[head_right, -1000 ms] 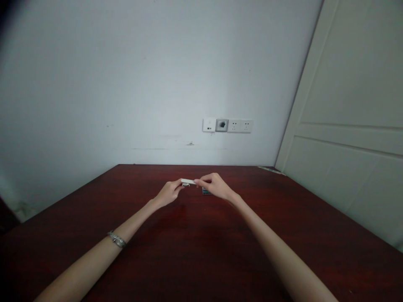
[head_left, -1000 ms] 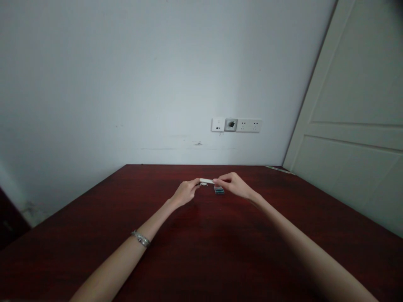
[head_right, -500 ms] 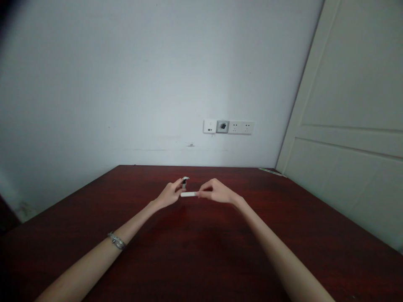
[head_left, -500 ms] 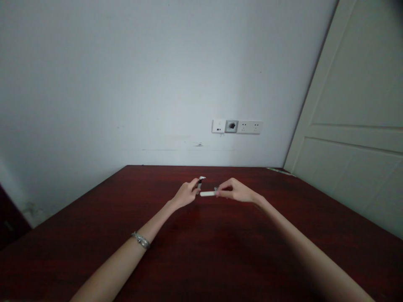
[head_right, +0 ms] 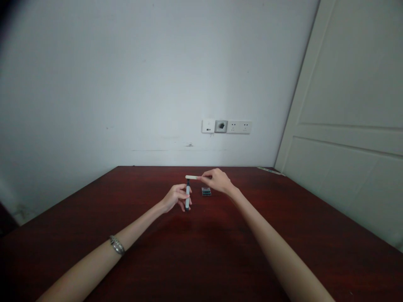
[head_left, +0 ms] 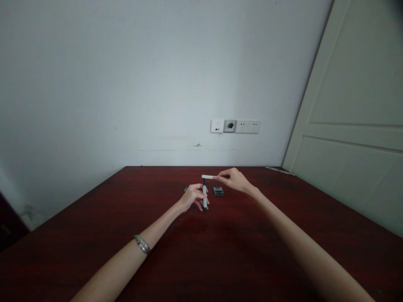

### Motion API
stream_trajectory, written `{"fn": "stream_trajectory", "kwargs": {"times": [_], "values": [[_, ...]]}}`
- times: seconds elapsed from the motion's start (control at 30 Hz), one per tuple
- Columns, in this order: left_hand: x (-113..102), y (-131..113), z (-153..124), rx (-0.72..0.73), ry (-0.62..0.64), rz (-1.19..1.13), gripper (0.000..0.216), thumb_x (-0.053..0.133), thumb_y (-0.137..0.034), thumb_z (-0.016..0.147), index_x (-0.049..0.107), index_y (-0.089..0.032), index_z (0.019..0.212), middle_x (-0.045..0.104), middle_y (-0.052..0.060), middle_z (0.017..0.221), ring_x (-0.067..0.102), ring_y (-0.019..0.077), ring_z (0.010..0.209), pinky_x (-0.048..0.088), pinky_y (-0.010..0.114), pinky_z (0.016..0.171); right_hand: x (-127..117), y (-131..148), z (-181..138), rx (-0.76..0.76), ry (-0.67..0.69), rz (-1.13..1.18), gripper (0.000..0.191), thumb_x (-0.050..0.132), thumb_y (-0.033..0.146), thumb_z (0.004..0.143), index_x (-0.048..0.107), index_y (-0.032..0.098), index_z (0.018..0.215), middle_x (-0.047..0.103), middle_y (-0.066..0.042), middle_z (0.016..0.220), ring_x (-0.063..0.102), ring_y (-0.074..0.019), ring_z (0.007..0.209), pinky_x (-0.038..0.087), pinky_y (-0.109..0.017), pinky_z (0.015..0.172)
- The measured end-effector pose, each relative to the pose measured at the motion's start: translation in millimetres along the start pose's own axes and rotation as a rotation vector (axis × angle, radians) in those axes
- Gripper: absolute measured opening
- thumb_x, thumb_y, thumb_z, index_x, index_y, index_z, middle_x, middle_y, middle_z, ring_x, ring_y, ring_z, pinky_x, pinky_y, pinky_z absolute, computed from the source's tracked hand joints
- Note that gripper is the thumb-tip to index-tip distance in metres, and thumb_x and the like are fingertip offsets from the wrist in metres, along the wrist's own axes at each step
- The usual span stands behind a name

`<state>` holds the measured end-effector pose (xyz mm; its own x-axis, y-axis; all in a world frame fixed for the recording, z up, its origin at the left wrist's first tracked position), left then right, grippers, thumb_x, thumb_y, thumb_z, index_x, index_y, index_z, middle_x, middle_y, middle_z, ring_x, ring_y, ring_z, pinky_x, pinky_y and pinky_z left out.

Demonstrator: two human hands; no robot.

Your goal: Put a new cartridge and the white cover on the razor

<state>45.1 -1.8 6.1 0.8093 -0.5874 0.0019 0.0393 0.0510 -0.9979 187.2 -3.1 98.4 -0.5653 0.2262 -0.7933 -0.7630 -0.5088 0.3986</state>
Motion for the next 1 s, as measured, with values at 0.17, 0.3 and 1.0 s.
{"fn": "stream_trajectory", "kwargs": {"times": [0.17,0.3,1.0], "values": [[-5.8,-0.7,1.6,0.007,-0.052,-0.081,0.031,0.062,-0.027,0.063,0.047,-0.013,0.086,0.066,0.009,0.063,0.064,0.0229,0.051,0.048,0.026,0.038,-7.0,-5.3,7.1,0.055,-0.048,-0.068,0.049,0.045,0.059,0.078,0.073,0.02,0.084,0.068,-0.005,0.069,0.055,-0.0161,0.061,0.032,-0.024,0.055],[-6.3,-1.8,2.7,0.01,-0.076,-0.112,0.03,0.062,-0.027,0.063,0.047,-0.013,0.085,0.065,0.008,0.06,0.064,0.0233,0.049,0.046,0.024,0.034,1.0,-2.7,8.9,0.031,-0.014,-0.051,0.048,0.045,0.059,0.077,0.073,0.02,0.081,0.069,-0.004,0.073,0.056,-0.0156,0.064,0.034,-0.023,0.056],[-7.5,-2.2,3.6,0.003,-0.055,-0.073,0.028,0.061,-0.026,0.064,0.049,-0.012,0.086,0.065,0.009,0.061,0.063,0.0233,0.048,0.047,0.026,0.036,4.3,-11.9,18.9,0.018,-0.079,0.137,0.052,0.047,0.057,0.075,0.073,0.012,0.08,0.047,0.002,0.05,0.035,-0.0084,0.049,0.024,-0.021,0.047]]}}
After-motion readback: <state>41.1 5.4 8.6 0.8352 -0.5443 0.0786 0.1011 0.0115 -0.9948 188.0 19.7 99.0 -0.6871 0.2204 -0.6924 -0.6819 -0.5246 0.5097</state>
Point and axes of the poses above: each hand's wrist, its own z-axis towards the middle knuckle, its own x-axis out of the palm, y = z × x, the point moved 8 cm from there along z, towards the middle knuckle
